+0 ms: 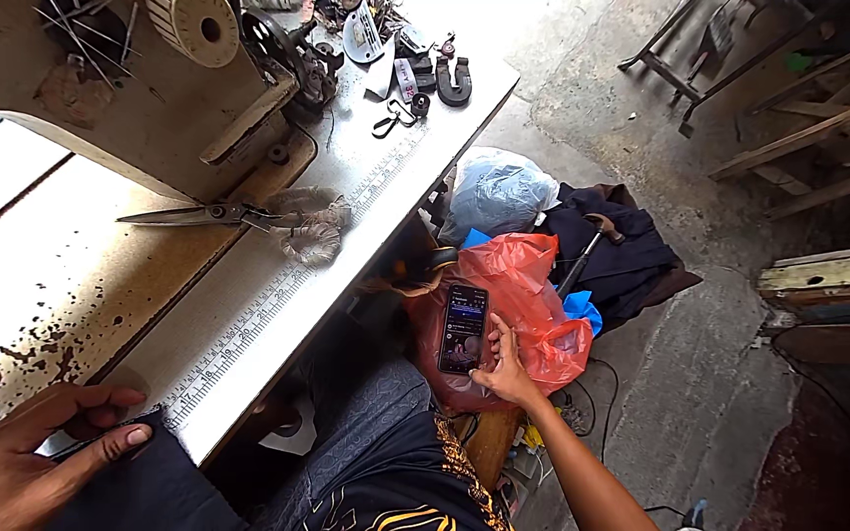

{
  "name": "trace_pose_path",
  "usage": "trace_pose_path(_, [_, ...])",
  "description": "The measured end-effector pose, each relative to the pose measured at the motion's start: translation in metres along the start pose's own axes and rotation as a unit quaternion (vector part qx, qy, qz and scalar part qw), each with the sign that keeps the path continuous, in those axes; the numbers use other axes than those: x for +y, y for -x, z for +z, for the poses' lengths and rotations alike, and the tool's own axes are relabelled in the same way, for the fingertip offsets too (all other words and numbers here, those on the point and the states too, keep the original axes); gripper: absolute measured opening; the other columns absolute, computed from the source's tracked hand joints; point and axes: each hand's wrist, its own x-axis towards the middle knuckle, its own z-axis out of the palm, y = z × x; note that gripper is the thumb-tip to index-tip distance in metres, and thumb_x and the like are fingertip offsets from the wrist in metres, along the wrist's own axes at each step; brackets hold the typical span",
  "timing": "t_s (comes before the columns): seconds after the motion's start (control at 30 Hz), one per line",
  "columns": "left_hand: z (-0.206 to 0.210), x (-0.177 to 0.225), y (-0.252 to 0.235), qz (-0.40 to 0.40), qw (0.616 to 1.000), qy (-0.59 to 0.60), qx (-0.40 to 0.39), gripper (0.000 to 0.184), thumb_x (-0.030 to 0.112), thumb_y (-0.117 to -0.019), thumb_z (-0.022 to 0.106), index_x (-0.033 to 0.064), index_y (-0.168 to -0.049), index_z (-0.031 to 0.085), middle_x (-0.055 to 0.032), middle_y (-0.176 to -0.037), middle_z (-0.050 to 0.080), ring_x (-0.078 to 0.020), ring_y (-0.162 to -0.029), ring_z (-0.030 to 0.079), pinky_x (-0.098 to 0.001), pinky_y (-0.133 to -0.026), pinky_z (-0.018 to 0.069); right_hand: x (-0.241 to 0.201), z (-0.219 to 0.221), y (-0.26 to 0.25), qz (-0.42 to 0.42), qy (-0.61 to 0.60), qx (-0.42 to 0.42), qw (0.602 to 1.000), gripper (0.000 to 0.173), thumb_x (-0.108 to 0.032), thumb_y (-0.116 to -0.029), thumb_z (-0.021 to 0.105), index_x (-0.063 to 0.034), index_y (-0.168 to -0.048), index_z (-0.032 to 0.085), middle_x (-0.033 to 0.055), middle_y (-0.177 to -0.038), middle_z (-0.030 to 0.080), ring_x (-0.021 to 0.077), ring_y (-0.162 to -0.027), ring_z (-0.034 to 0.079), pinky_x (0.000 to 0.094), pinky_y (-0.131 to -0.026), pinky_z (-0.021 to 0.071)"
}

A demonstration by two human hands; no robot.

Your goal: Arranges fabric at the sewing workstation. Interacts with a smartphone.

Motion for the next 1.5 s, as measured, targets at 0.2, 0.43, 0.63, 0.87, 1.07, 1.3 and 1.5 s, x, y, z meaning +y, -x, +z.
trace_pose_path(0.2, [-0.001,0.038,-0.003,-0.062,0.998,0.0,-0.013,0.028,-0.004,-0.0825,0.071,-0.0171,-0.106,0.064,-0.0242,-0.094,0.063,-0.0241,-0.084,0.059,-0.0357,-0.079,0.0501,-0.001,0.0,0.001,-0.004,0.008,-0.004,1.0,0.115,-0.02,-0.0635,0.083,0.0025,-0.159,0.023,0.0224,-0.134,0.049,0.028,-0.112,0.051,0.0382,-0.093,0.0471])
trace_pose_path(0.43, [0.0,0.022,-0.001,-0.035,0.999,-0.003,-0.008,0.032,0.003,-0.0819,0.073,-0.0154,-0.107,0.065,-0.0228,-0.093,0.063,-0.0244,-0.082,0.059,-0.0379,-0.077,0.0498,-0.002,0.001,0.0,-0.002,0.01,0.0,1.0,0.115,-0.021,-0.0641,0.084,0.0031,-0.159,0.024,0.0228,-0.134,0.05,0.0294,-0.112,0.052,0.0402,-0.094,0.0472])
trace_pose_path(0.63, [0.0,0.007,0.001,-0.001,1.0,-0.012,-0.003,0.034,0.008,-0.0798,0.073,-0.0127,-0.106,0.066,-0.0199,-0.091,0.063,-0.0237,-0.08,0.059,-0.0395,-0.074,0.0499,0.002,0.001,-0.001,-0.002,0.015,-0.006,1.0,0.115,-0.025,-0.0639,0.085,0.0033,-0.158,0.025,0.0226,-0.133,0.05,0.029,-0.112,0.052,0.0389,-0.093,0.0477])
trace_pose_path(0.87, [0.001,-0.002,0.001,0.002,1.0,-0.013,-0.001,0.036,0.012,-0.0792,0.074,-0.0104,-0.106,0.066,-0.0178,-0.092,0.063,-0.0219,-0.08,0.06,-0.0381,-0.074,0.0508,-0.002,0.0,-0.001,0.008,0.024,-0.008,1.0,0.113,-0.024,-0.0663,0.084,0.0033,-0.158,0.024,0.0233,-0.134,0.05,0.0301,-0.113,0.051,0.0399,-0.094,0.047])
trace_pose_path(1.07, [0.0,0.009,0.001,-0.009,1.0,-0.01,-0.004,0.033,0.006,-0.0794,0.074,-0.0122,-0.106,0.066,-0.0192,-0.092,0.063,-0.023,-0.081,0.059,-0.0382,-0.074,0.0498,0.004,-0.005,-0.004,0.002,-0.019,-0.017,1.0,0.106,-0.016,-0.0693,0.078,0.0059,-0.157,0.022,0.0181,-0.128,0.051,0.0193,-0.1,0.054,0.0299,-0.081,0.0483])
trace_pose_path(1.3, [0.001,-0.004,0.001,0.008,1.0,-0.013,0.008,0.036,0.014,-0.0786,0.074,-0.0099,-0.105,0.067,-0.0164,-0.091,0.063,-0.0207,-0.08,0.059,-0.0371,-0.073,0.0497,0.006,-0.003,-0.005,0.002,-0.022,-0.013,1.0,0.106,-0.015,-0.0686,0.077,0.0059,-0.157,0.023,0.018,-0.128,0.051,0.0199,-0.101,0.053,0.0299,-0.081,0.0482])
trace_pose_path(1.5, [-0.001,0.015,0.0,-0.02,1.0,-0.005,-0.008,0.032,0.003,-0.08,0.073,-0.0134,-0.106,0.065,-0.0194,-0.09,0.061,-0.0238,-0.08,0.058,-0.0388,-0.075,0.0493,0.001,0.001,-0.002,0.003,-0.002,0.002,1.0,0.11,-0.021,-0.0675,0.083,0.0044,-0.158,0.024,0.0204,-0.131,0.051,0.028,-0.11,0.052,0.0396,-0.092,0.0478])
